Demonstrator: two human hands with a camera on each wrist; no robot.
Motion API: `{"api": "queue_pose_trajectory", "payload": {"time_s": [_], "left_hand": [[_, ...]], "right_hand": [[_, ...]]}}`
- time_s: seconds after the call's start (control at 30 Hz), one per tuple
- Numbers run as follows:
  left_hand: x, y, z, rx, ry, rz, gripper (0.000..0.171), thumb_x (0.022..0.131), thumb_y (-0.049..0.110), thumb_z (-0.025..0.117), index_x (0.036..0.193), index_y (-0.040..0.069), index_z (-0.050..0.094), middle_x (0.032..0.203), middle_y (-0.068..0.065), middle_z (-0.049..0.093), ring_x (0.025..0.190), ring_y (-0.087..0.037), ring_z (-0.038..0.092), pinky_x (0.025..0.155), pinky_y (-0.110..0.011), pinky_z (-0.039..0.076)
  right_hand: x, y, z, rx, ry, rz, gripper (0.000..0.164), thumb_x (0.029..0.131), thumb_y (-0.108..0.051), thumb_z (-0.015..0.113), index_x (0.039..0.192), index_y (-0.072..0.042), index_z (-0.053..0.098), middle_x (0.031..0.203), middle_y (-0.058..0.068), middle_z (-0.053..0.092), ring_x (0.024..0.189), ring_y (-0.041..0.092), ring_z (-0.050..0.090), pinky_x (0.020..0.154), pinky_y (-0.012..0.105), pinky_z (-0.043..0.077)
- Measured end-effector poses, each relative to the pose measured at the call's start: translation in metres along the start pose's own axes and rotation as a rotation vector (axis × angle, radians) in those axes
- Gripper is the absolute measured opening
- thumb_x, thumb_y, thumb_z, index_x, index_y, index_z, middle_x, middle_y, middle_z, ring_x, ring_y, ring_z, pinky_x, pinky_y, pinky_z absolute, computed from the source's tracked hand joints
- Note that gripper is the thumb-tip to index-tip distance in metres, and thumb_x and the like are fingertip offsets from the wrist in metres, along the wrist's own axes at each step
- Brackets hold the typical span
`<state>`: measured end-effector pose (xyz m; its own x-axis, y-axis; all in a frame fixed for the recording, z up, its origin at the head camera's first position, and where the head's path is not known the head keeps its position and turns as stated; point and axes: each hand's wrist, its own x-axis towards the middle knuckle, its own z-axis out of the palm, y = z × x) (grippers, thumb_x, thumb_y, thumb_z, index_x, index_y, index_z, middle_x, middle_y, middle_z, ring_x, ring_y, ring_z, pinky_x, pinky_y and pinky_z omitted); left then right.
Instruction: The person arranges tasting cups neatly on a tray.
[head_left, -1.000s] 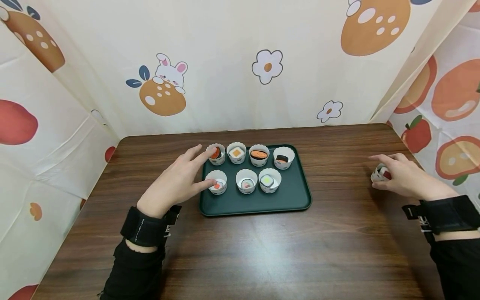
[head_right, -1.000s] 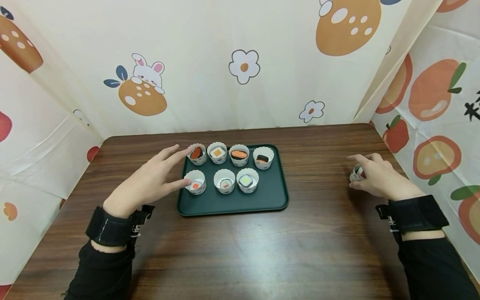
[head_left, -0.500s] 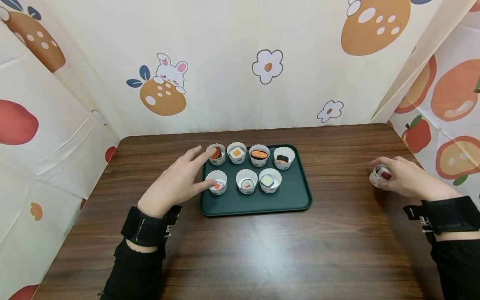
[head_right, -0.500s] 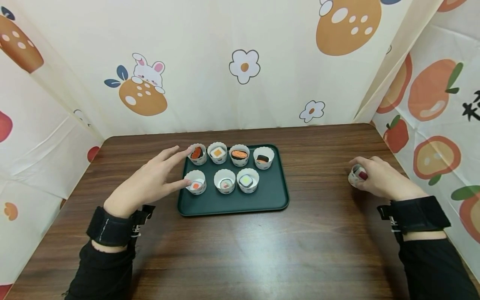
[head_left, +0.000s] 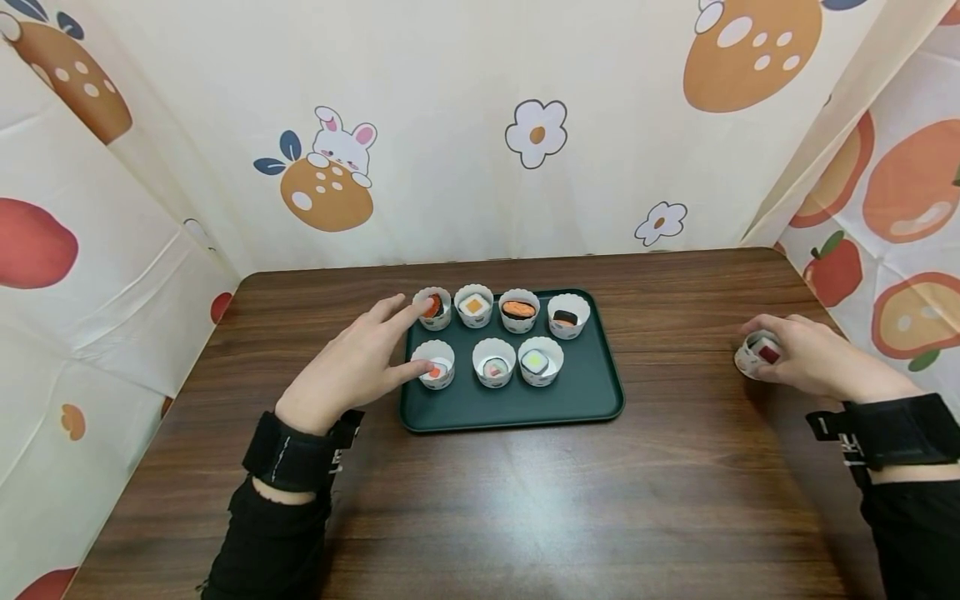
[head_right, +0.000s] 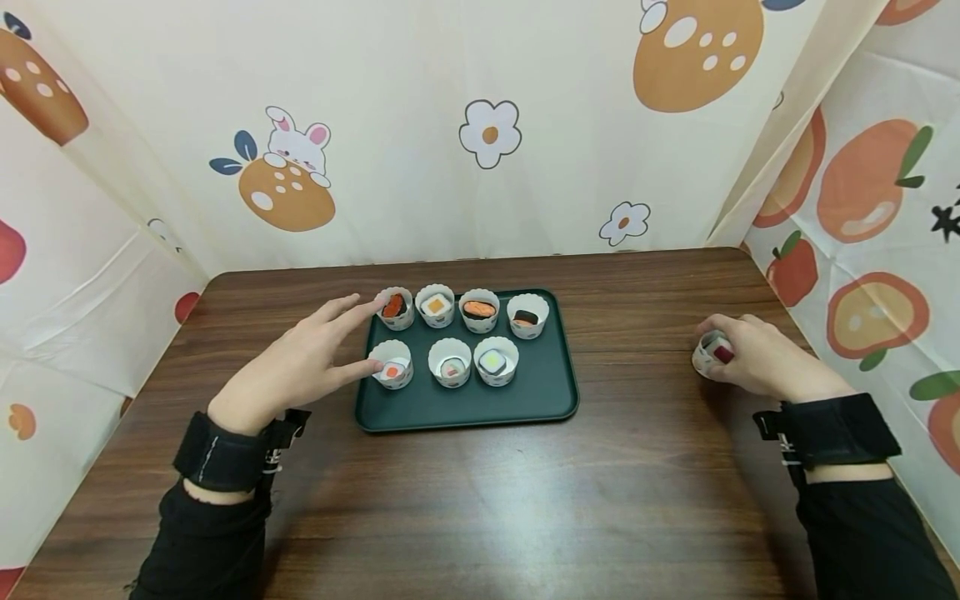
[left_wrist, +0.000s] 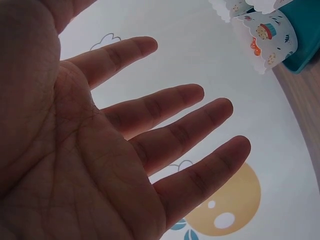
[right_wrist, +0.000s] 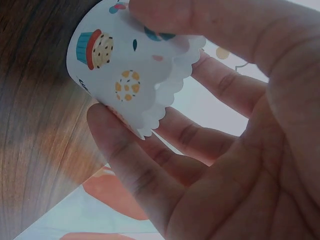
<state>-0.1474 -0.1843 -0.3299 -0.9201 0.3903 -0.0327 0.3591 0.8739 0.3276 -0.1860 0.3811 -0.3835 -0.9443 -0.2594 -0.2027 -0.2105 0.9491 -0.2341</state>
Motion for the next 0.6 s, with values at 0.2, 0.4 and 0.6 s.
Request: {"api": "queue_pose_trajectory", "payload": {"time_s": [0.2,0.4,0.6], "left_hand": [[0.000,0.000,0.001,0.002,-0.007,-0.001,0.082,0.098,0.033,0.081,0.167,0.017,0.040,0.168,-0.029,0.037,0.146,-0.052,0.051,0.109,-0.068,0.051],[0.000,0.001,0.002,-0.004,0.003,0.015,0.081,0.098,0.034,0.081,0.166,0.016,0.042,0.168,-0.027,0.039,0.150,-0.048,0.048,0.110,-0.066,0.051],[0.000,0.004,0.003,-0.012,0.016,0.024,0.080,0.097,0.035,0.081,0.165,0.017,0.044,0.166,-0.024,0.043,0.147,-0.045,0.053,0.108,-0.064,0.053]], "right_hand": [[0.001,-0.004,0.000,-0.002,0.020,-0.021,0.056,0.084,-0.008,0.086,0.131,0.007,0.061,0.106,0.034,0.065,0.090,0.040,0.060,0.070,0.046,0.053],[0.001,-0.015,-0.004,0.004,0.060,-0.043,0.054,0.083,-0.009,0.087,0.129,0.004,0.062,0.105,0.032,0.065,0.090,0.038,0.061,0.067,0.040,0.050],[0.000,-0.031,-0.009,0.014,0.072,-0.052,0.057,0.084,-0.012,0.087,0.132,0.004,0.061,0.107,0.032,0.064,0.089,0.037,0.061,0.065,0.038,0.051]]}}
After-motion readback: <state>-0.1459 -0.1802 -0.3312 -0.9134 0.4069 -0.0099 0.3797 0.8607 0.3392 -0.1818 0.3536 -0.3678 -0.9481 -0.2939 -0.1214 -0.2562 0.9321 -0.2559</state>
